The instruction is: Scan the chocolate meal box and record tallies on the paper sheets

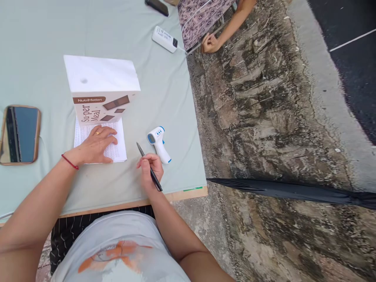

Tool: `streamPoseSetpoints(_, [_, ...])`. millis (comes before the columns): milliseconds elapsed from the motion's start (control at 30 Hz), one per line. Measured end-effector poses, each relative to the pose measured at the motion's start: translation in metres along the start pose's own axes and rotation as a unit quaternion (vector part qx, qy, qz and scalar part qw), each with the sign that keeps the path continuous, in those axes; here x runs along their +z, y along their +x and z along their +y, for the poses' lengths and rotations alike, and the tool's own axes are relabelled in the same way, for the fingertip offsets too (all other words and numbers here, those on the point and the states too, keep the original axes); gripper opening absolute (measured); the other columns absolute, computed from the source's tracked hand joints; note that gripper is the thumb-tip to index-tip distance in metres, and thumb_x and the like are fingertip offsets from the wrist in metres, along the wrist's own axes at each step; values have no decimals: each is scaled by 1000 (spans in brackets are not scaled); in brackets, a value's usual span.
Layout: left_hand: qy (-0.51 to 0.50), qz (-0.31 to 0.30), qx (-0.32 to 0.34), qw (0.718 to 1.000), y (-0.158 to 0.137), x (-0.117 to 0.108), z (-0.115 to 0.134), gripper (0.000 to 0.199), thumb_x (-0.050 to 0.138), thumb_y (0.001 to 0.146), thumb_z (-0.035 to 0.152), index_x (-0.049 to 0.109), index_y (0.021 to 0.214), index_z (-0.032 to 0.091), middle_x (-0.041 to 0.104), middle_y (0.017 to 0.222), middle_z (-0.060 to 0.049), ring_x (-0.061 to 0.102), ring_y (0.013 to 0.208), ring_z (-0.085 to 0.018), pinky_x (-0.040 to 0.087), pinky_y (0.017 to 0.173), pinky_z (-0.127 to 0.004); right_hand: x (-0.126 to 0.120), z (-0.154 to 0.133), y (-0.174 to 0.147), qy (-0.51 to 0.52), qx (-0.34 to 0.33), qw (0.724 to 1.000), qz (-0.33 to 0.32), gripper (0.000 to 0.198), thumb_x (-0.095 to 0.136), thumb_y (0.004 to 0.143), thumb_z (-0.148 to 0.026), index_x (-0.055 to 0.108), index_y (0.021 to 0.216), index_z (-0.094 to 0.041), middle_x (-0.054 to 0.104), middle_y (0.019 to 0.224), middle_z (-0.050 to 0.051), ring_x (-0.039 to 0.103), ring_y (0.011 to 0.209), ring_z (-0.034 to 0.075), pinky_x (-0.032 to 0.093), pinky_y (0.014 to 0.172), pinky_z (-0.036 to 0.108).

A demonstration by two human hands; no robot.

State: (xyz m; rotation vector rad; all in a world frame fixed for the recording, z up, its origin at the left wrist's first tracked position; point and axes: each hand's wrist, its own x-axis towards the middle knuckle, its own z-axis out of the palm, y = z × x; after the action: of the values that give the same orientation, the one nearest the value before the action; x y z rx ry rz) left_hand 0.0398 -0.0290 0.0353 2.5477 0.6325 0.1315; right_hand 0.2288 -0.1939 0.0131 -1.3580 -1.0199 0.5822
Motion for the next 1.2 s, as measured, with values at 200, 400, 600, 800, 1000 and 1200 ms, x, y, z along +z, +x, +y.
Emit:
streamPoseSetpoints(200, [-7,1,6,1000,0,1,-1,50,80,78,38,63,119,16,49,150,-19,41,142,-41,22,123,-66,5,-3,-2,9,88,995,-44,48,57,96,-63,70,112,-19,66,92,8,68,85,23,58,86,41])
streamPoseSetpoints(400, [-9,11,6,1000,-1,2,0,42,75,81,33,63,118,17,50,150,-17,42,142,-40,21,124,-68,14,-1,4,70,172,982,-45,36,68,86,-50,73,105,-19,69,84,5,65,70,19,59,74,37])
streamPoseSetpoints(600, [-5,9,-4,1000,0,2,3,46,80,78,35,63,118,16,50,150,-18,42,142,-41,21,124,-67,22,1,7,2,135,990,-26,26,70,76,-44,58,76,-20,57,69,0,50,57,13,45,54,25])
streamPoseSetpoints(800, [-3,13,-2,1000,-1,2,3,47,81,79,35,64,118,15,50,150,-19,42,142,-41,22,124,-67,26,3,3,-33,58,994,-81,21,63,83,-42,64,81,-21,62,75,3,58,67,16,52,65,29])
streamPoseSetpoints(1000, [-6,18,0,1000,-1,4,3,47,81,79,36,64,117,16,50,150,-19,42,142,-41,22,124,-67,33,5,1,-80,75,991,-71,20,60,78,-41,62,75,-21,57,67,0,48,55,13,43,53,26])
streamPoseSetpoints(1200, [-13,18,-6,1000,0,4,3,47,80,78,35,63,117,16,50,150,-18,41,143,-41,21,124,-67,34,4,3,-114,79,986,-95,24,55,81,-43,60,70,-21,53,63,-1,45,55,13,43,57,27])
